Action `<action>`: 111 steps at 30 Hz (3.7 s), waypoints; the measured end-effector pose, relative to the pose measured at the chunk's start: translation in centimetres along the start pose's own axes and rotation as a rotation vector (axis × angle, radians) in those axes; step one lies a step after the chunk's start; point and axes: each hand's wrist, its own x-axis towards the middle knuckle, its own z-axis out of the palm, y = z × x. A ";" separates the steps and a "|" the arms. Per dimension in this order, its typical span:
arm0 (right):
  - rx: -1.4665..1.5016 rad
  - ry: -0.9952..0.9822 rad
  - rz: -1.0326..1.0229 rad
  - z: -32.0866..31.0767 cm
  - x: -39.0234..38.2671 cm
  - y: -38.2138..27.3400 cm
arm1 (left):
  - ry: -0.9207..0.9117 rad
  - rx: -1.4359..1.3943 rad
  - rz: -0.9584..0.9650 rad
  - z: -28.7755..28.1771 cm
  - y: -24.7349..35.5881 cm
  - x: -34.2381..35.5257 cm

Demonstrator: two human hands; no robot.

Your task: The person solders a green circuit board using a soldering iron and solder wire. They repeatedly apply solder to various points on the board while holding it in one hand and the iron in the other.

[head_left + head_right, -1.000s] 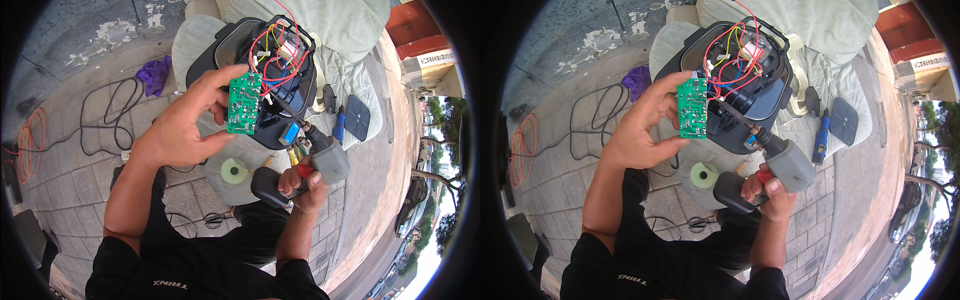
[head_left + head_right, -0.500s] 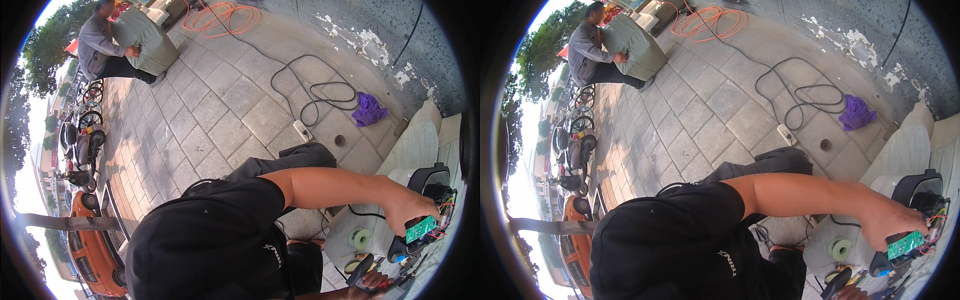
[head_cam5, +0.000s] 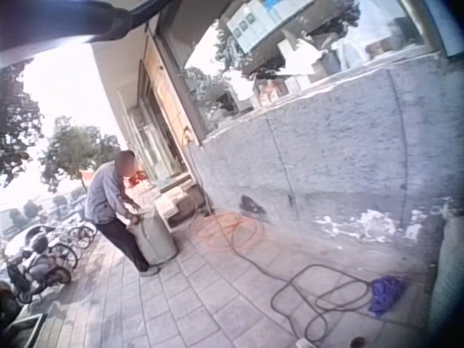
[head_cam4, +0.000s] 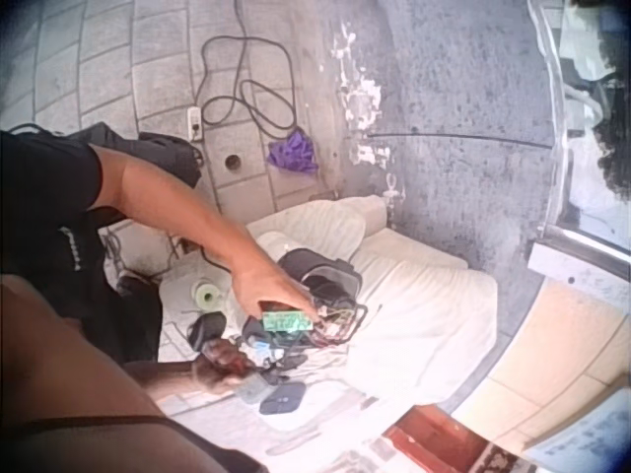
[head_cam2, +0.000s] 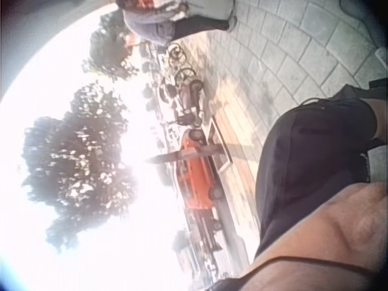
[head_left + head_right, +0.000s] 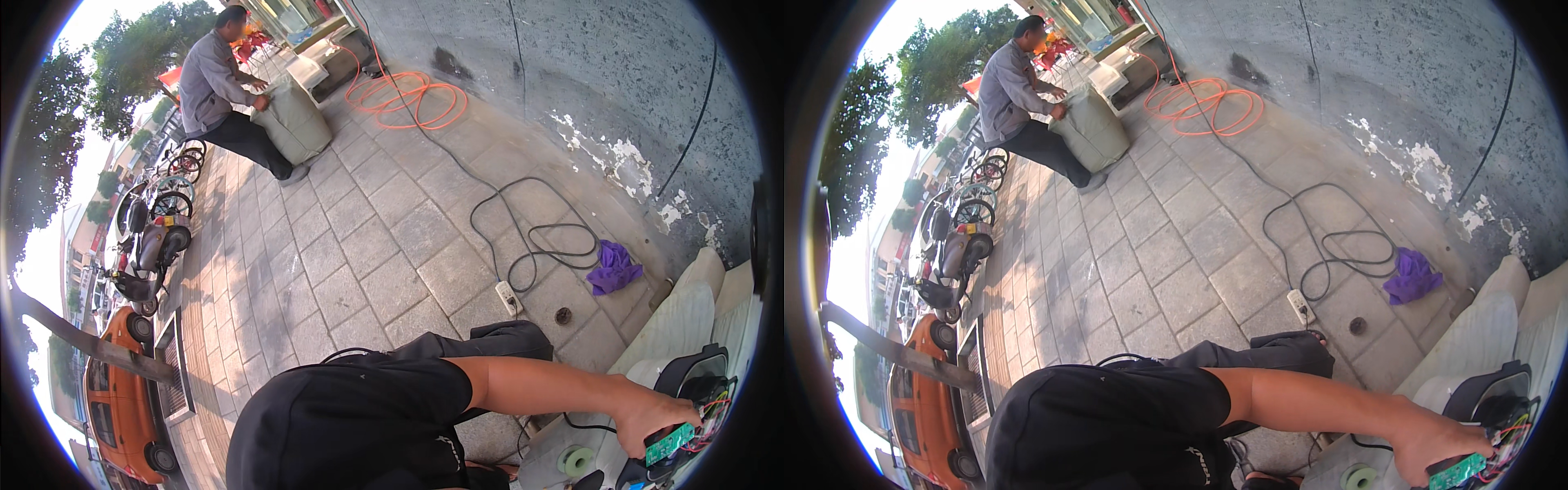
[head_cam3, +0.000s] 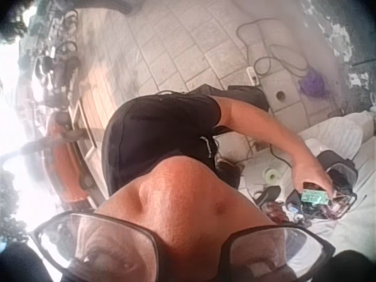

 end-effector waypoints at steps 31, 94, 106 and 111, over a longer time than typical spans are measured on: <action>-0.419 0.759 -0.003 4.6 -0.2 -0.5 | -0.016 -0.379 -0.368 0.1 3.4 1.6; -0.497 0.749 0.056 4.2 -0.2 -0.1 | -0.012 -0.437 -0.376 -0.3 3.4 1.5; -0.492 0.727 0.045 4.3 -0.3 -0.2 | -0.014 -0.438 -0.365 -0.2 3.4 1.5; -0.497 0.736 0.054 4.3 -0.3 -0.3 | -0.014 -0.436 -0.362 -0.2 3.4 1.5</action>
